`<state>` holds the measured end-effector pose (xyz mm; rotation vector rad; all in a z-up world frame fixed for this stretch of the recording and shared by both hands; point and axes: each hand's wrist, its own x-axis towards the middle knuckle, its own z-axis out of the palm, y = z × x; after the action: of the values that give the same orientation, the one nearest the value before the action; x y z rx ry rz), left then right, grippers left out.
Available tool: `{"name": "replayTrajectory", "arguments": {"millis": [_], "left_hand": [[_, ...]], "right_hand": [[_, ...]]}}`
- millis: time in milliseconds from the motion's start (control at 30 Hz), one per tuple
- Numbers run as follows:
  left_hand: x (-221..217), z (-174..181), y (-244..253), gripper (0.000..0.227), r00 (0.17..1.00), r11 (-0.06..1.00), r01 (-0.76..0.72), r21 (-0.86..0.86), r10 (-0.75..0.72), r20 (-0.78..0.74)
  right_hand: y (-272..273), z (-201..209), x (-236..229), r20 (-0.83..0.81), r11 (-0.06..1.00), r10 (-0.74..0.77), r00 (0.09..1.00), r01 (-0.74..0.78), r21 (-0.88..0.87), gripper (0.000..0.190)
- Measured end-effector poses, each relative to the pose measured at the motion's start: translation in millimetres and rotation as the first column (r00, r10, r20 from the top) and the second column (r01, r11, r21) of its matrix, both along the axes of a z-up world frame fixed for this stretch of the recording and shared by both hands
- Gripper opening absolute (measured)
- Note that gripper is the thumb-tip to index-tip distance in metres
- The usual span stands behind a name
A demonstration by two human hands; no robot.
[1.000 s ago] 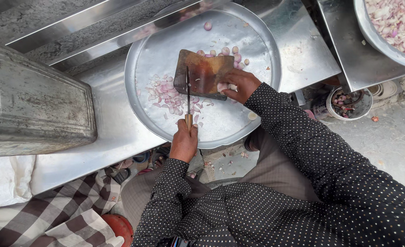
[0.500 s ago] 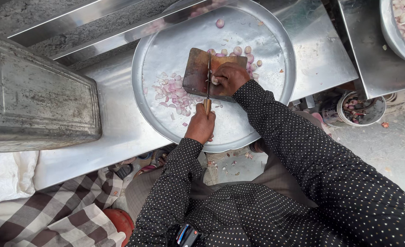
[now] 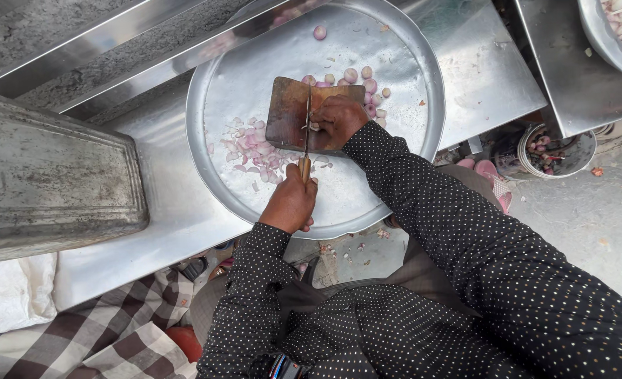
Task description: The person chops onions on a wooden block inside a large metal tray using a knife, moving the chopped pieces to the side and picking up more whole onions.
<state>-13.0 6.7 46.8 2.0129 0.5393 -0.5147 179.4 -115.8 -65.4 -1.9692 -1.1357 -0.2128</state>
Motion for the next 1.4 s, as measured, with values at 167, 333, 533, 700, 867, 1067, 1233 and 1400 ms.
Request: {"name": "replayTrajectory", "arguments": {"millis": [167,333,533,700,867,1067,1233,1400], "left_hand": [[9.0,-22.6,-8.8,0.036,1.000,0.998,0.009,-0.069,-0.009,0.004],[14.2,-37.5,-0.8,0.036,0.997,0.998,0.061,-0.008,-0.060,0.042],[10.5,-31.7,0.3,0.037,0.999,0.998,0.048,-0.047,-0.048,0.007],[5.5,-29.3,-2.3,0.039,0.998,0.996,0.028,-0.087,-0.033,-0.054],[12.1,-24.7,1.6,0.042,1.000,0.992,0.030,-0.126,-0.029,0.009],[7.7,-20.0,6.6,0.039,0.999,0.985,0.052,-0.162,-0.050,0.016],[6.7,-23.0,10.0,0.041,0.999,0.984,0.048,-0.170,-0.046,0.018],[6.0,-28.5,4.5,0.042,0.999,0.968,0.027,-0.250,-0.032,-0.015]], "right_hand": [[-2.8,-3.1,-3.6,0.006,1.000,0.000,1.000,0.000,0.032,0.017],[2.8,1.1,3.7,-0.054,0.999,-0.036,0.998,0.038,0.029,0.015],[4.8,1.4,0.4,-0.010,0.998,-0.033,0.999,0.033,0.046,0.017],[0.9,-5.6,-2.2,-0.069,0.997,-0.038,0.997,0.042,0.058,0.016],[2.0,-3.7,1.0,-0.063,0.996,-0.066,0.996,0.070,0.060,0.014],[5.0,0.0,2.1,-0.065,0.997,-0.062,0.996,0.065,0.048,0.015],[10.4,0.5,0.2,-0.039,0.995,-0.077,0.996,0.079,0.055,0.016],[0.1,-2.4,-2.4,-0.114,0.996,-0.082,0.990,0.086,0.028,0.013]]}}
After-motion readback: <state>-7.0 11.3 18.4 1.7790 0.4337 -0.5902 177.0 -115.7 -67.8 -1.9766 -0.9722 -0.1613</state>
